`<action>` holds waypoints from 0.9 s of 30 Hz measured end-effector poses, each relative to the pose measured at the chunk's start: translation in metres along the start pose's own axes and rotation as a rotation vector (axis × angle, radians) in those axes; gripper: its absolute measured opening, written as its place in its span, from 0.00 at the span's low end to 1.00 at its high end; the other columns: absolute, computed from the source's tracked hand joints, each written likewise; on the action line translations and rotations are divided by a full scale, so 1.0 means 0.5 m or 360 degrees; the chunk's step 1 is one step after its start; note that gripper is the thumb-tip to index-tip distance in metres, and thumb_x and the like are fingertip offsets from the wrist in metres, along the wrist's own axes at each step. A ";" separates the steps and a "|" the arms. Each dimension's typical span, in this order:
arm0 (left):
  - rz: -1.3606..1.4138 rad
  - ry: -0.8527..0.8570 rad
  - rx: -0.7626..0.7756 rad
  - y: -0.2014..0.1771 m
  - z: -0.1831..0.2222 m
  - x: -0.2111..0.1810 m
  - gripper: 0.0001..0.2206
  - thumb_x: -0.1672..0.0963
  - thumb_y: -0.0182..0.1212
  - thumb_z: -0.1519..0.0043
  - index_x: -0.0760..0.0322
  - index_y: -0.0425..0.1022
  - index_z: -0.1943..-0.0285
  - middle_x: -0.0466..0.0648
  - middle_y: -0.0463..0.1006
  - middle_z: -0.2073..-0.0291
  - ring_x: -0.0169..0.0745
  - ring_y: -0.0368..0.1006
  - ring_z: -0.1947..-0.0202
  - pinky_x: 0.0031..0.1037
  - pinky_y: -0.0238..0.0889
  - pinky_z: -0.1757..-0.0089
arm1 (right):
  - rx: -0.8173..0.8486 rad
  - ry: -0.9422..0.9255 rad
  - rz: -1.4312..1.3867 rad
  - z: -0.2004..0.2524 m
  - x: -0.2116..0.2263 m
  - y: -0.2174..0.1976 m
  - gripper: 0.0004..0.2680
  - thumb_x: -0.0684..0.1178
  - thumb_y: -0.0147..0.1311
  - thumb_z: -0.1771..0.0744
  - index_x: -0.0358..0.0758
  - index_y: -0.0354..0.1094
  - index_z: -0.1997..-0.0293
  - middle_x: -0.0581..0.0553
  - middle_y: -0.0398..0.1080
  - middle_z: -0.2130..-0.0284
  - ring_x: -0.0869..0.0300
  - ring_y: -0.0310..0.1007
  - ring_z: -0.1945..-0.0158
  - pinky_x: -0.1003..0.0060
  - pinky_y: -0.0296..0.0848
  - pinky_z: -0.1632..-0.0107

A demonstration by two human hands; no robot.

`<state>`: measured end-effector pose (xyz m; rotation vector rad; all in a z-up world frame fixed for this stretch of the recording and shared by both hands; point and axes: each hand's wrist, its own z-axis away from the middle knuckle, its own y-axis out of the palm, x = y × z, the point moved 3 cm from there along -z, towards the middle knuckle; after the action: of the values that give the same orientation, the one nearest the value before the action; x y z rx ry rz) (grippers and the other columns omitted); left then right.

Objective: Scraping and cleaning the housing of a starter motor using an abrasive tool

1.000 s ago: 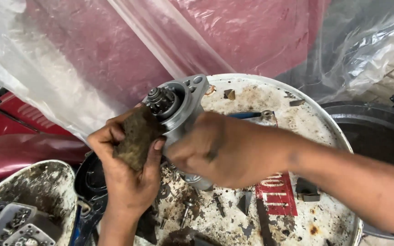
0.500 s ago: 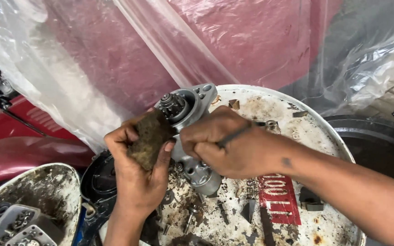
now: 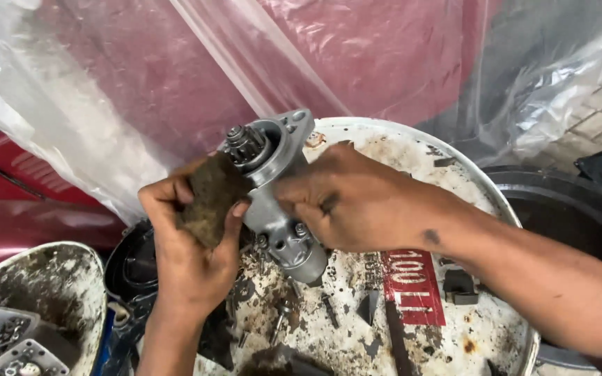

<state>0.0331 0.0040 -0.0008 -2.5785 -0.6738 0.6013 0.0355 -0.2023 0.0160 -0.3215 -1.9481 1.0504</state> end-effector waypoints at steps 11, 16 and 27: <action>0.0178 -0.0081 0.0006 -0.015 -0.008 0.003 0.18 0.60 0.58 0.34 0.64 0.48 0.50 0.59 0.63 0.47 0.48 0.64 0.48 0.32 0.59 0.47 | -0.0462 -0.0950 -0.0062 0.028 -0.039 0.020 0.12 0.32 0.38 0.34 0.42 0.56 0.79 0.52 0.57 0.86 0.64 0.59 0.84 0.70 0.58 0.79; 0.0370 0.0116 0.0165 -0.005 -0.022 -0.019 0.19 0.65 0.54 0.34 0.57 0.45 0.48 0.63 0.64 0.45 0.50 0.66 0.46 0.35 0.72 0.55 | -0.0748 -0.0980 -0.0140 0.024 -0.006 0.012 0.10 0.38 0.36 0.36 0.37 0.66 0.75 0.47 0.66 0.83 0.64 0.65 0.83 0.70 0.63 0.82; 0.0248 0.0093 0.0200 -0.006 -0.011 -0.022 0.21 0.65 0.59 0.34 0.61 0.47 0.46 0.63 0.62 0.46 0.51 0.68 0.48 0.34 0.76 0.54 | -0.0562 -0.0619 -0.0071 0.032 -0.014 0.030 0.09 0.38 0.35 0.37 0.38 0.66 0.70 0.43 0.73 0.76 0.64 0.73 0.77 0.74 0.74 0.82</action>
<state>0.0261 -0.0008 0.0084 -2.5350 -0.4050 0.5941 0.0241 -0.2059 -0.0039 -0.2780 -2.4860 0.7764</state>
